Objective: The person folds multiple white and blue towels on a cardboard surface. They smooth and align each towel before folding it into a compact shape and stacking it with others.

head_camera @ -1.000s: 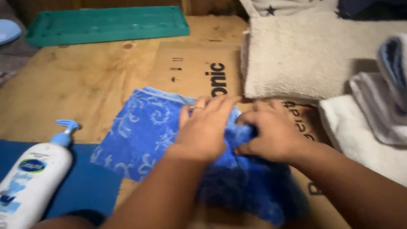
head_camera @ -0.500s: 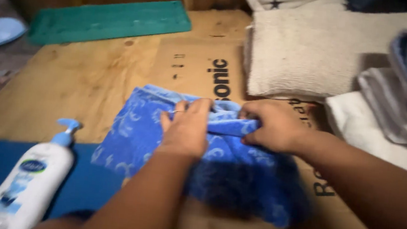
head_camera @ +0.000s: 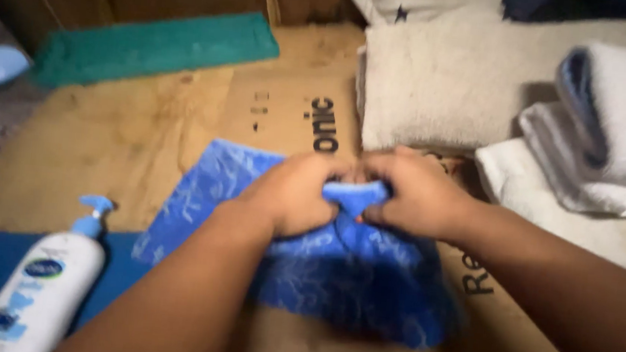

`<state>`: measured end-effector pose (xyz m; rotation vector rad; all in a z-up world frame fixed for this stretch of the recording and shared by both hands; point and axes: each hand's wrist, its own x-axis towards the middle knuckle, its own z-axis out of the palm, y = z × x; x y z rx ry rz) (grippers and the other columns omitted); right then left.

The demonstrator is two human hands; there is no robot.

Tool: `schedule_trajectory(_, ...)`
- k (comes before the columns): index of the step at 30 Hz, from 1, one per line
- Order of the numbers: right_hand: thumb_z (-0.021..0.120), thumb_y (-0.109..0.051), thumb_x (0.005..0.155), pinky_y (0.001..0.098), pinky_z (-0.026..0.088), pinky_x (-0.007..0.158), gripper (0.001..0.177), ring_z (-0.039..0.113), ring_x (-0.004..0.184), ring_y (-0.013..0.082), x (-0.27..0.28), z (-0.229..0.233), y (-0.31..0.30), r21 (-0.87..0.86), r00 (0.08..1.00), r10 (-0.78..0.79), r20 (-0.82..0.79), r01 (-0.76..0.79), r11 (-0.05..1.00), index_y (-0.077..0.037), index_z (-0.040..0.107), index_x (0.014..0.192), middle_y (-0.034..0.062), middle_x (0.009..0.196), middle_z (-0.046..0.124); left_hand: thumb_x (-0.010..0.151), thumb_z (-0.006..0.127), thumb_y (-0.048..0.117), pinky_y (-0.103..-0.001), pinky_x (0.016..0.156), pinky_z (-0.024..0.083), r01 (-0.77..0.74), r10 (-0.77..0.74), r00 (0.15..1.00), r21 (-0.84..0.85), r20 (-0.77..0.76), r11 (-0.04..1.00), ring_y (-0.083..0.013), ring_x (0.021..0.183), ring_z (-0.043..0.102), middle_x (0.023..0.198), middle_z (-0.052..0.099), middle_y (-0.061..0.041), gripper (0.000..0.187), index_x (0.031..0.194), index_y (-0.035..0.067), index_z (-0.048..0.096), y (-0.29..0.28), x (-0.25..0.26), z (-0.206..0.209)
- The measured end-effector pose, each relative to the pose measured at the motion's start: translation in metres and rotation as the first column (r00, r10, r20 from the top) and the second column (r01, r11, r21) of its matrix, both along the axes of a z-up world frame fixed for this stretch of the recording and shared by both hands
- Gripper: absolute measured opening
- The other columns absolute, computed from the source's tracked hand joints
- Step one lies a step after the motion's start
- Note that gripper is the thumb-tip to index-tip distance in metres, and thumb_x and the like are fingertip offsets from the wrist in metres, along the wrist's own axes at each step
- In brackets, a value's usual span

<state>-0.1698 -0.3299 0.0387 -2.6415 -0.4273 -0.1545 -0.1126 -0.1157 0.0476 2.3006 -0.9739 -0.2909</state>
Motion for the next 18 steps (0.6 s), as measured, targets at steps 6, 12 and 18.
schedule_trajectory(6,0.085,-0.035,0.072,0.0387,0.053,0.083,0.041,0.071,0.093,0.0278,-0.024,0.042,-0.001,-0.164,0.974,-0.159,-0.159,0.133,0.977,-0.016,0.077,0.107,0.0080,0.098,0.075,0.070,0.084,0.040,-0.043,0.095,0.052,-0.103,0.088,0.995,0.439,0.055,0.892,-0.0295,0.110,0.068,0.110,0.074,-0.008,0.043,0.111,0.029,0.077,0.026,-0.024,0.031)
schedule_trajectory(12,0.084,-0.030,0.073,0.0355,0.058,0.075,0.035,0.076,0.079,0.0238,-0.052,0.117,0.011,0.029,0.975,-0.169,-0.143,0.174,0.984,-0.014,0.080,0.104,0.0091,0.087,0.080,0.070,0.085,0.047,-0.040,0.103,0.051,-0.280,0.208,0.959,0.555,0.191,0.783,-0.0258,0.114,0.069,0.114,0.075,-0.006,0.046,0.113,0.035,0.076,0.074,-0.019,0.044)
schedule_trajectory(18,0.093,-0.028,0.067,0.0367,0.062,0.076,0.041,0.078,0.080,0.0218,-0.060,0.140,0.012,-0.152,0.847,-0.226,-0.482,0.173,0.973,-0.010,0.079,0.101,0.0088,0.087,0.082,0.081,0.085,0.034,-0.040,0.104,0.052,-0.595,0.427,0.782,0.748,0.454,0.295,-0.0209,0.127,0.065,0.132,0.072,-0.002,0.037,0.118,0.027,0.079,0.140,-0.005,0.046)
